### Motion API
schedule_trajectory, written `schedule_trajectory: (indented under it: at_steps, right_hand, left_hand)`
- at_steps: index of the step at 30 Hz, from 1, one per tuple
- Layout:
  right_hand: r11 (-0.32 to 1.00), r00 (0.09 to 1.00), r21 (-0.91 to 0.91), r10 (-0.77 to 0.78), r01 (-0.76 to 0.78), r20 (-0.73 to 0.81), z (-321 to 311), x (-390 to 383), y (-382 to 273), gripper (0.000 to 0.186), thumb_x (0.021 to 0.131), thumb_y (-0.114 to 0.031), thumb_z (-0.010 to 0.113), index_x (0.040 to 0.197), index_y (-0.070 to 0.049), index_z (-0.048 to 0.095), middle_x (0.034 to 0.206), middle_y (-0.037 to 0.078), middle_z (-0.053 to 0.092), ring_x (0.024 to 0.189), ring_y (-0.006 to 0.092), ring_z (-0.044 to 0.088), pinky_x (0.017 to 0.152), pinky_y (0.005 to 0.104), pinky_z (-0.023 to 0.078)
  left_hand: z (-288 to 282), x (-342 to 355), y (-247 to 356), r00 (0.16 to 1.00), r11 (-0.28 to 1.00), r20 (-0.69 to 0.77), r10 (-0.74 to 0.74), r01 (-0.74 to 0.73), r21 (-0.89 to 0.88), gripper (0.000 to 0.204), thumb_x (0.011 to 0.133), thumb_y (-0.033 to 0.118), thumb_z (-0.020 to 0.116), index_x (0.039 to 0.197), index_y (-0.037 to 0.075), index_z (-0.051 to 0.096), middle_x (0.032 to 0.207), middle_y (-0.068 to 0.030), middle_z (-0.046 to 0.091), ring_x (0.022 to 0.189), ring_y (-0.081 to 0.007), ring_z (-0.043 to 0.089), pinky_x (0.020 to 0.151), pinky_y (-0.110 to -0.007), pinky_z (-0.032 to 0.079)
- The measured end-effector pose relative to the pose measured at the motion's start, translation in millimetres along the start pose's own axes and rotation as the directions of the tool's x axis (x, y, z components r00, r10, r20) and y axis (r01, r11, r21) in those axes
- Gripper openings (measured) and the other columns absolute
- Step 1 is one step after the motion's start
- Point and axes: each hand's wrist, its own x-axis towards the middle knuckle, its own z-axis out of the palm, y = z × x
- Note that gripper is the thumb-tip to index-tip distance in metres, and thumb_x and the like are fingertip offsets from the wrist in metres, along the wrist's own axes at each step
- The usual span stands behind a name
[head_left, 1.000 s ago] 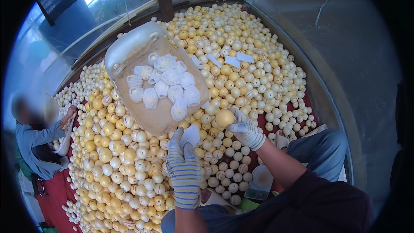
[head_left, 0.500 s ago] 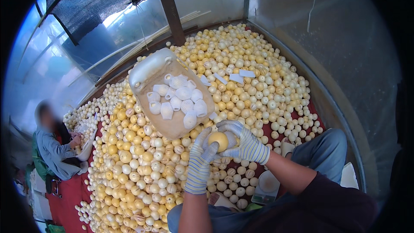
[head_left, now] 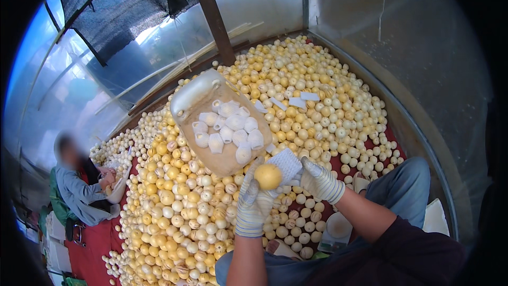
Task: The person sits on the floor and repeatedly picks up small yellow melons from a large pile, wraps each one in a white foam net, and places it into a white styrofoam box. The process is repeated continuously throughout the clip.
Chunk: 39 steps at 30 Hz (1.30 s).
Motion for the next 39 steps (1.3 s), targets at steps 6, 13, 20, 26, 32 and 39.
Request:
schedule_trajectory:
  at_steps: [6, 13, 20, 26, 32, 39]
  right_hand:
    - [0.980, 0.997, 0.193, 0.036, -0.048, 0.067, 24, 5, 16, 0.076, 0.079, -0.040, 0.075, 0.138, -0.004, 0.044, 0.134, 0.012, 0.053, 0.124, 0.0257, 0.051, 0.105, 0.0450, 0.042]
    - [0.996, 0.994, 0.056, -0.069, 0.073, -0.080, 11, 4, -1, 0.064, 0.074, -0.020, 0.079, 0.127, 0.001, 0.049, 0.119, 0.014, 0.060, 0.108, 0.0256, 0.062, 0.094, 0.0369, 0.052]
    - [0.867, 0.886, -0.497, -0.262, 0.041, -0.383, 9, 11, 12, 0.051, 0.079, -0.005, 0.071, 0.124, 0.003, 0.049, 0.107, 0.011, 0.061, 0.094, 0.0146, 0.062, 0.080, 0.0261, 0.054]
    - [0.727, 0.912, -0.685, -0.310, 0.046, -0.268, 32, 7, 28, 0.047, 0.082, 0.002, 0.063, 0.126, 0.002, 0.048, 0.097, 0.005, 0.056, 0.077, 0.0062, 0.056, 0.062, 0.0194, 0.049]
    - [0.472, 0.909, -0.862, -0.415, 0.183, -0.034, 0, 5, 27, 0.067, 0.077, -0.005, 0.072, 0.137, -0.001, 0.042, 0.120, 0.012, 0.054, 0.105, 0.0186, 0.057, 0.088, 0.0319, 0.050]
    - [0.255, 0.994, -0.967, -0.110, 0.022, -0.007, -8, -5, 40, 0.081, 0.075, -0.028, 0.081, 0.141, -0.005, 0.039, 0.133, 0.016, 0.049, 0.123, 0.0272, 0.051, 0.104, 0.0372, 0.042]
  left_hand:
    - [7, -3, 8, 0.994, 0.967, 0.080, -0.074, 0.053, 0.248, 0.085, 0.079, 0.032, 0.079, 0.144, -0.001, 0.034, 0.136, -0.0179, 0.047, 0.121, -0.0282, 0.053, 0.094, -0.039, 0.053]
    - [16, 0, 15, 0.974, 0.916, 0.102, -0.203, 0.153, 0.371, 0.081, 0.081, 0.025, 0.077, 0.144, -0.001, 0.034, 0.135, -0.0144, 0.049, 0.115, -0.0212, 0.058, 0.090, -0.030, 0.054]
    - [-14, 15, -12, 0.996, 0.344, -0.069, 0.057, 0.045, 0.938, 0.076, 0.079, 0.021, 0.076, 0.142, 0.001, 0.038, 0.131, -0.0211, 0.053, 0.117, -0.0287, 0.057, 0.096, -0.035, 0.051]
    - [-4, 26, 1, 0.937, -0.151, -0.344, 0.064, 0.350, 0.924, 0.094, 0.078, 0.041, 0.074, 0.149, 0.006, 0.023, 0.134, -0.0259, 0.051, 0.119, -0.0357, 0.056, 0.099, -0.041, 0.047]
    - [-13, 22, 2, 0.910, -0.199, -0.404, 0.090, 0.414, 0.888, 0.088, 0.079, 0.055, 0.063, 0.143, 0.004, 0.032, 0.128, -0.0249, 0.056, 0.110, -0.0359, 0.062, 0.091, -0.044, 0.052]
    - [-24, 22, -21, 0.915, -0.153, -0.355, -0.192, 0.330, 0.932, 0.069, 0.083, 0.039, 0.070, 0.136, 0.001, 0.047, 0.121, -0.0219, 0.062, 0.109, -0.0305, 0.063, 0.095, -0.038, 0.049]
